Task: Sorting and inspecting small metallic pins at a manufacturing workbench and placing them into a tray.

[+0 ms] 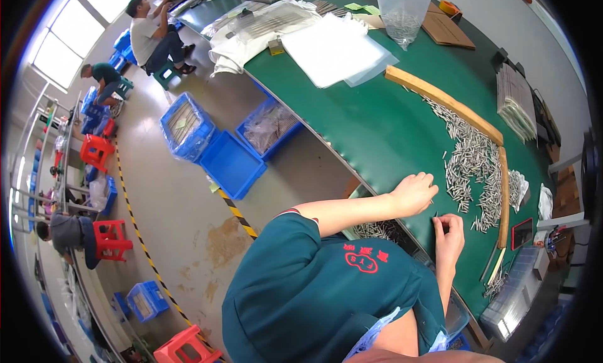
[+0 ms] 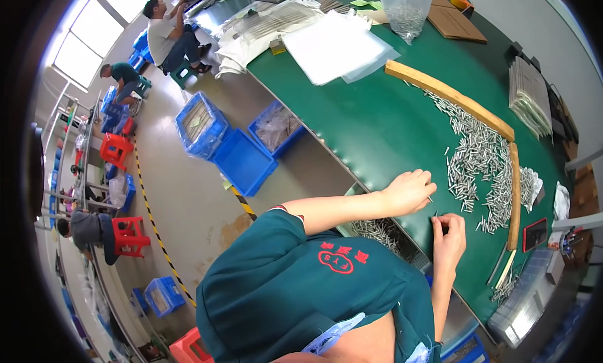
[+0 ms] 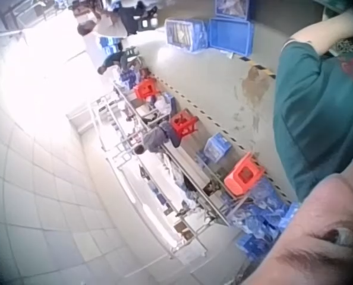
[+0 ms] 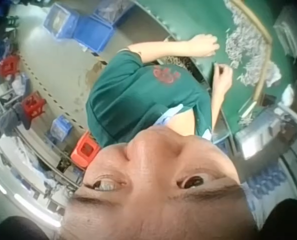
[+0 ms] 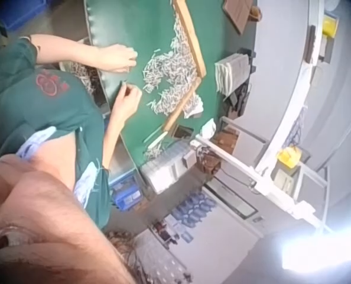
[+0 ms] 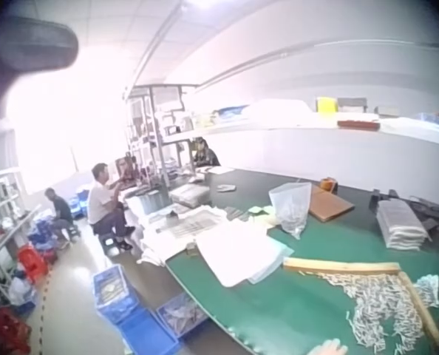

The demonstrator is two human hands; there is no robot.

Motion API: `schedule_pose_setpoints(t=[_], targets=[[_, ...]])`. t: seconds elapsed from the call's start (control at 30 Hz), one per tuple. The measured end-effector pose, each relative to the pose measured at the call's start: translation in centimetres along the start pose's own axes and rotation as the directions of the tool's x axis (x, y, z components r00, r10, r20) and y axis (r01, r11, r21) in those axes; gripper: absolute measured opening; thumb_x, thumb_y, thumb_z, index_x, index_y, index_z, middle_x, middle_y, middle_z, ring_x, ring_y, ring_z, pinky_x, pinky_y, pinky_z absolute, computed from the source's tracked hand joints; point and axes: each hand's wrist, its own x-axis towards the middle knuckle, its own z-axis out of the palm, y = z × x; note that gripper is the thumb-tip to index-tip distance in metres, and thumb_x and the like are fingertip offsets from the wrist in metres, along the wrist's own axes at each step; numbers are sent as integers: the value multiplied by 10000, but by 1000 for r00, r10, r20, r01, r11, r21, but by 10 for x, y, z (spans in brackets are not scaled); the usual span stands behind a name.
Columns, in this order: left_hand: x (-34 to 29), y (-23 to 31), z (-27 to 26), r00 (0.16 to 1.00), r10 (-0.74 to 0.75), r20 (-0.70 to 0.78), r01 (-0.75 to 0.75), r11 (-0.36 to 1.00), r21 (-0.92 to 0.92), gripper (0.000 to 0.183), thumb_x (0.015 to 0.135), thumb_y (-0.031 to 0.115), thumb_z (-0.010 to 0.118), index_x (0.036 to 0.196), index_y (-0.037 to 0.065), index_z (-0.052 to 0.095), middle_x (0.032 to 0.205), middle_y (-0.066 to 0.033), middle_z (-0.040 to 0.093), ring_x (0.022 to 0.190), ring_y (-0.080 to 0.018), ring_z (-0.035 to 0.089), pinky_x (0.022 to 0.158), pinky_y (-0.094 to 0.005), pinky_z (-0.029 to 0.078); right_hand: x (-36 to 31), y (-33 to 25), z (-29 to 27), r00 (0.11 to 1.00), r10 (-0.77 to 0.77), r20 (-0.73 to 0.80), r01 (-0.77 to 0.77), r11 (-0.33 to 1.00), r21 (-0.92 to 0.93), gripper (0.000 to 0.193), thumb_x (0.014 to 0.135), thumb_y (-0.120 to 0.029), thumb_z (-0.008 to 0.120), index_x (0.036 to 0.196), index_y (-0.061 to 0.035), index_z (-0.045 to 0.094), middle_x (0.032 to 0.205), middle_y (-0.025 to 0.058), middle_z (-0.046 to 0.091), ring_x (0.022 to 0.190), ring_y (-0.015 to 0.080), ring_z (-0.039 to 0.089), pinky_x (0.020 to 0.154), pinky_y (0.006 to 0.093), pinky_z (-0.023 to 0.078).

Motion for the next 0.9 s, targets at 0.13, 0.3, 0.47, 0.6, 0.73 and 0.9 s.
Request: schedule_pose_setpoints(t=[0.13,0.3,0.47,0.6,0.73,0.9], targets=[[-6,8,3,1000,-22,3,22,1000,-13,246,695,205,679,852,52,568,859,-101,503,844,-261,527,683,-363,469,2,-6,7,998,23,56,-24,1000,16,170,755,-122,696,850,-33,586,875,70,564,710,207,568,647,306,467],[-18,14,-4,1000,-8,17,8,999,-39,154,721,158,623,824,53,578,851,-91,504,831,-253,527,682,-356,470,0,-17,9,997,-55,61,55,998,-7,258,746,-106,698,983,-50,613,925,65,562,755,179,564,668,295,474],[-26,17,-11,998,31,53,-29,999,-42,125,720,125,578,820,50,579,846,-81,503,827,-248,523,699,-354,466,-2,-12,12,986,-166,8,166,982,-92,211,754,-82,680,949,-41,610,939,71,567,771,205,575,683,306,477],[-23,10,-12,992,119,41,-114,989,-99,124,717,105,570,829,51,570,860,-63,513,825,-238,518,733,-341,454,0,-10,13,984,-170,57,172,984,-34,202,757,-114,677,939,-62,609,941,73,562,872,247,568,724,335,468],[-20,5,-13,985,161,65,-148,974,-171,149,725,105,576,864,56,550,855,-57,522,820,-229,514,739,-339,446,2,-17,13,989,-76,125,69,996,62,203,757,-117,675,940,-61,606,933,68,561,863,242,567,723,336,467],[-29,6,-21,989,133,65,-120,977,-175,164,733,104,583,885,61,537,842,-59,519,827,-227,516,747,-341,438,-1,-21,11,973,-223,59,227,971,-77,182,759,-125,676,920,-62,618,922,55,560,845,233,565,707,336,467]])
